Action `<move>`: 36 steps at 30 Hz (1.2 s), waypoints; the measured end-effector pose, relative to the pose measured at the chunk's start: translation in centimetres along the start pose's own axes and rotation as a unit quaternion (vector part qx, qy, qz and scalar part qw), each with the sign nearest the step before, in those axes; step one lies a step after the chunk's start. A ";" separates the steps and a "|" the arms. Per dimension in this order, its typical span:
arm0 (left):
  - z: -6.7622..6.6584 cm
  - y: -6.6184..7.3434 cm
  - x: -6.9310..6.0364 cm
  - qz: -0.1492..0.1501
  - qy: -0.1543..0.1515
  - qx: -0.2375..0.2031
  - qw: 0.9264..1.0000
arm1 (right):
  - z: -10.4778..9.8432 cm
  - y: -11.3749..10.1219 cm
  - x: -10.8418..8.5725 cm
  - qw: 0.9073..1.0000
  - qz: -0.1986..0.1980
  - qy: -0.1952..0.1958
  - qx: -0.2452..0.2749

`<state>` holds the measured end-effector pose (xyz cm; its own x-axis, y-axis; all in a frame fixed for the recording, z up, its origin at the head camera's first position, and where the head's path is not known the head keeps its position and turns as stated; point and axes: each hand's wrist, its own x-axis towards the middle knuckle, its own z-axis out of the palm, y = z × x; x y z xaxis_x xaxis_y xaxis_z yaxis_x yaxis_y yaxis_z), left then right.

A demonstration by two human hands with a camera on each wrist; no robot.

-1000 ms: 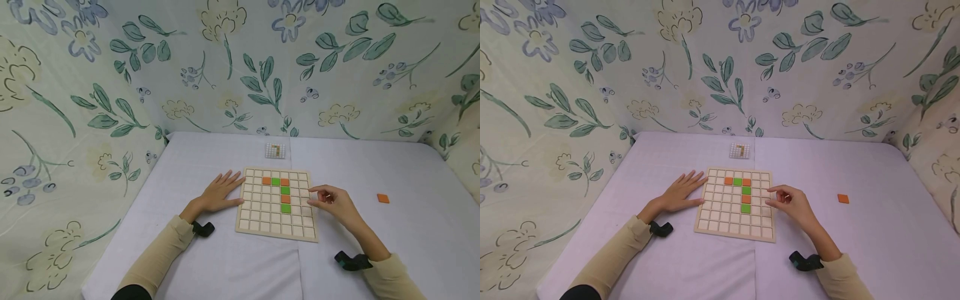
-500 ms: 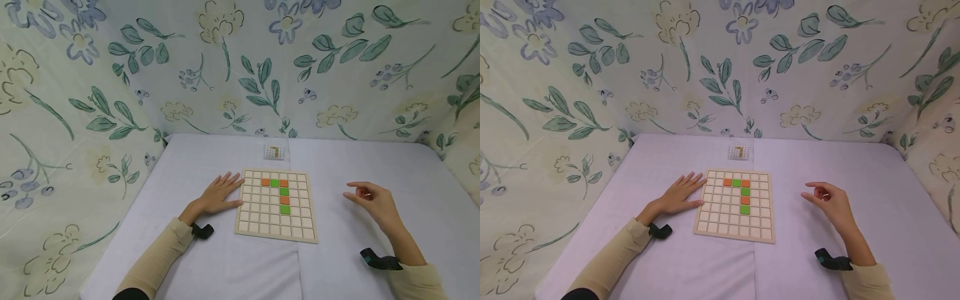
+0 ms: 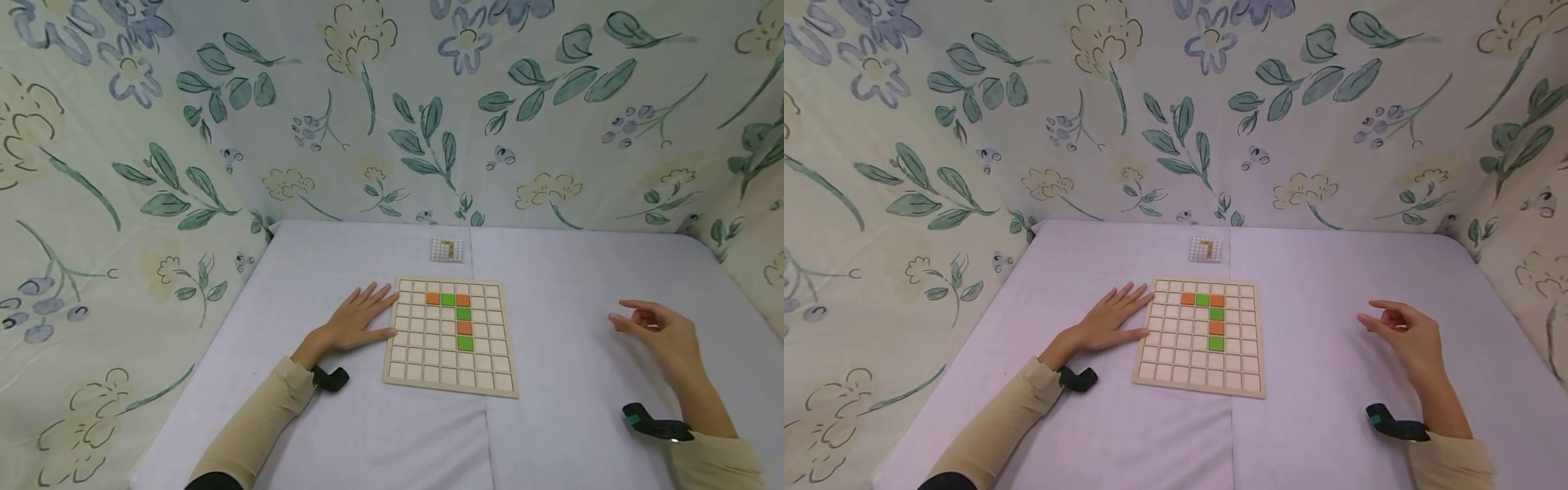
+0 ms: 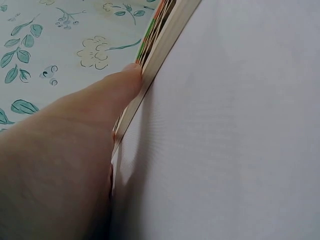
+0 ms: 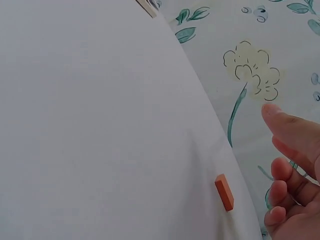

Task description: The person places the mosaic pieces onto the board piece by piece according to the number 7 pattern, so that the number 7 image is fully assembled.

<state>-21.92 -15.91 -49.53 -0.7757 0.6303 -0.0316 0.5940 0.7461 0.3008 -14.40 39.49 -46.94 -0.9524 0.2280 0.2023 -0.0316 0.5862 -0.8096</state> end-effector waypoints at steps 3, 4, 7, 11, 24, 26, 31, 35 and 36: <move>0.0 0.0 0.0 0.001 0.004 -0.002 1.000 | -0.4 0.7 0.1 1.000 0.010 0.004 -0.002; 0.0 0.0 0.0 0.002 0.004 -0.003 1.000 | -0.5 0.9 0.1 1.000 0.015 0.004 -0.005; 0.0 -0.1 0.0 0.002 0.005 -0.006 1.000 | -0.7 1.5 0.0 1.000 0.030 -0.002 -0.009; 0.1 -0.2 0.0 0.002 0.007 -0.010 1.000 | -0.9 2.1 -0.1 0.999 0.038 -0.014 0.004; 0.5 -0.4 0.0 -0.004 0.003 0.000 1.000 | -0.6 3.2 0.2 0.994 0.037 -0.062 -0.087; 0.4 -0.4 0.0 -0.003 0.006 -0.001 1.000 | -0.6 3.2 0.3 0.992 0.037 -0.069 -0.103; 0.4 -0.3 0.0 -0.003 0.009 -0.001 1.000 | -0.7 3.0 0.5 0.988 0.041 -0.083 -0.126; 0.5 -0.4 0.1 -0.009 0.001 0.004 1.000 | -0.8 3.0 0.6 0.986 0.043 -0.087 -0.138; 0.5 -0.4 0.1 -0.010 0.000 0.005 1.000 | -0.8 3.0 0.6 0.985 0.042 -0.088 -0.140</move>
<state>-22.12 -16.04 -50.18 -0.7878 0.6148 -0.0377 0.5801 0.7611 0.2902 -14.81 41.94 -48.80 -0.9868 0.1606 0.0215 0.1112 0.7677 -0.6311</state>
